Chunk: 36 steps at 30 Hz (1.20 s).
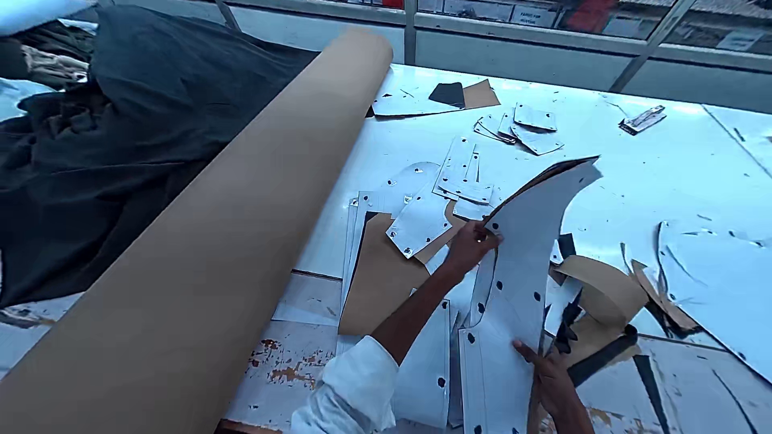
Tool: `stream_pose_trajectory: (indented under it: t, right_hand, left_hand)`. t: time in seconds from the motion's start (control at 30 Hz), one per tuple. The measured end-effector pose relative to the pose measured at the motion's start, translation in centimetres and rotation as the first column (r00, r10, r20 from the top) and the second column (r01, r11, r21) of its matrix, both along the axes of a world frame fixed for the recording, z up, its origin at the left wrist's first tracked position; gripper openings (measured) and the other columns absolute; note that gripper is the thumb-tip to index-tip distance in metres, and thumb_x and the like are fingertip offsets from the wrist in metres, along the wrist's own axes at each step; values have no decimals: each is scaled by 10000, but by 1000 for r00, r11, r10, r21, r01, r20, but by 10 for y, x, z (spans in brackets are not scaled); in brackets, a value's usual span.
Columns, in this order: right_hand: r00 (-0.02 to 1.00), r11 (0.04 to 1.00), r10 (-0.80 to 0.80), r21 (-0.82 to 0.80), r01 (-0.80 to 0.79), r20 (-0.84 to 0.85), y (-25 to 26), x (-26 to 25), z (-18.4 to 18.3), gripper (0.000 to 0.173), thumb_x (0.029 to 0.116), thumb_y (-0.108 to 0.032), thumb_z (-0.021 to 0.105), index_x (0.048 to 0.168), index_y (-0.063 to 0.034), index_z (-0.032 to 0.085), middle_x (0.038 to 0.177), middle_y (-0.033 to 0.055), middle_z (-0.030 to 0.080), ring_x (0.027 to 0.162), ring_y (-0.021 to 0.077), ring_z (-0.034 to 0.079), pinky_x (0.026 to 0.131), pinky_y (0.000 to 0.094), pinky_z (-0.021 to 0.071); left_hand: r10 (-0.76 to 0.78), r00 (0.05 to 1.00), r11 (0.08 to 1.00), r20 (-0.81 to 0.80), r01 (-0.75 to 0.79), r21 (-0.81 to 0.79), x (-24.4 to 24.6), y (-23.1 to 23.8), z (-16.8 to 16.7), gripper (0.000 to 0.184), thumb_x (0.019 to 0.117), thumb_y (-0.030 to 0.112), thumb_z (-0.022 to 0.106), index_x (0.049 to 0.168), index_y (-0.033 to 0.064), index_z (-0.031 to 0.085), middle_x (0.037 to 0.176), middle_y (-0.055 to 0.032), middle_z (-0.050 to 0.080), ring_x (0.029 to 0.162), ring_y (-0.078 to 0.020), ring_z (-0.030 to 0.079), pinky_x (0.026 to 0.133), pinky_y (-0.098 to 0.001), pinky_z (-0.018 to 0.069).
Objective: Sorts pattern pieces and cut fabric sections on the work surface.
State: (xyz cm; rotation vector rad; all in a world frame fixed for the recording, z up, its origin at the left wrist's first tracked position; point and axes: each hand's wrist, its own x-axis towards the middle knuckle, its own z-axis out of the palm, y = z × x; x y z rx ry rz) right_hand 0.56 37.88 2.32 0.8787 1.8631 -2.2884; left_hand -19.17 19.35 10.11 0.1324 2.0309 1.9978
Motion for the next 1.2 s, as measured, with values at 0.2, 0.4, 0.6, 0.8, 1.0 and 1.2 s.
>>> stream_pose_trajectory:
  t: [0.2,0.4,0.6,0.8,1.0,1.2]
  right_hand:
    - [989,999,0,51,-8,148,8,7,-23,499,915,-38,725,1340,37,475,1021,144,720,843,179,738,733,326,640]
    - [975,994,8,109,-33,223,2,18,-35,543,910,-55,746,1357,29,448,1050,159,700,857,188,729,745,338,629]
    - [984,988,48,135,-72,174,-5,23,-30,486,904,-31,741,1317,31,494,1028,144,716,850,181,736,743,328,633]
    - [984,987,81,124,-101,156,-13,34,-31,495,898,-51,754,1314,30,498,1034,140,714,860,182,734,763,333,633]
    - [985,988,111,97,-124,133,-19,37,-38,509,896,-44,755,1328,25,495,1048,127,694,888,153,705,789,317,605]
    - [986,990,140,-2,-141,93,-23,28,-42,535,904,-65,758,1351,30,481,1103,164,695,925,199,724,811,353,621]
  left_hand:
    - [14,991,723,136,84,-686,83,-112,-64,892,849,499,810,1475,-29,456,1347,-267,608,1224,-437,607,1034,-626,487]
    - [-1,903,483,430,377,-790,133,-122,-70,892,828,515,808,1478,18,454,1363,-221,603,1284,-380,578,1064,-564,464]
    - [-33,976,707,217,177,-685,145,-138,-72,452,920,259,762,1276,6,649,1178,-205,690,1130,-332,658,1029,-509,499]
    - [-101,992,977,-71,85,-197,170,-178,-5,251,890,111,752,1130,52,709,975,-57,752,866,-143,730,810,-361,624]
    - [-462,723,884,-513,423,-200,187,-196,128,156,974,302,689,1077,184,698,929,63,732,816,-17,693,714,-188,603]
    - [-545,495,794,-677,564,-226,206,-187,229,288,1095,278,470,993,107,679,952,-36,772,889,-141,764,794,-252,639]
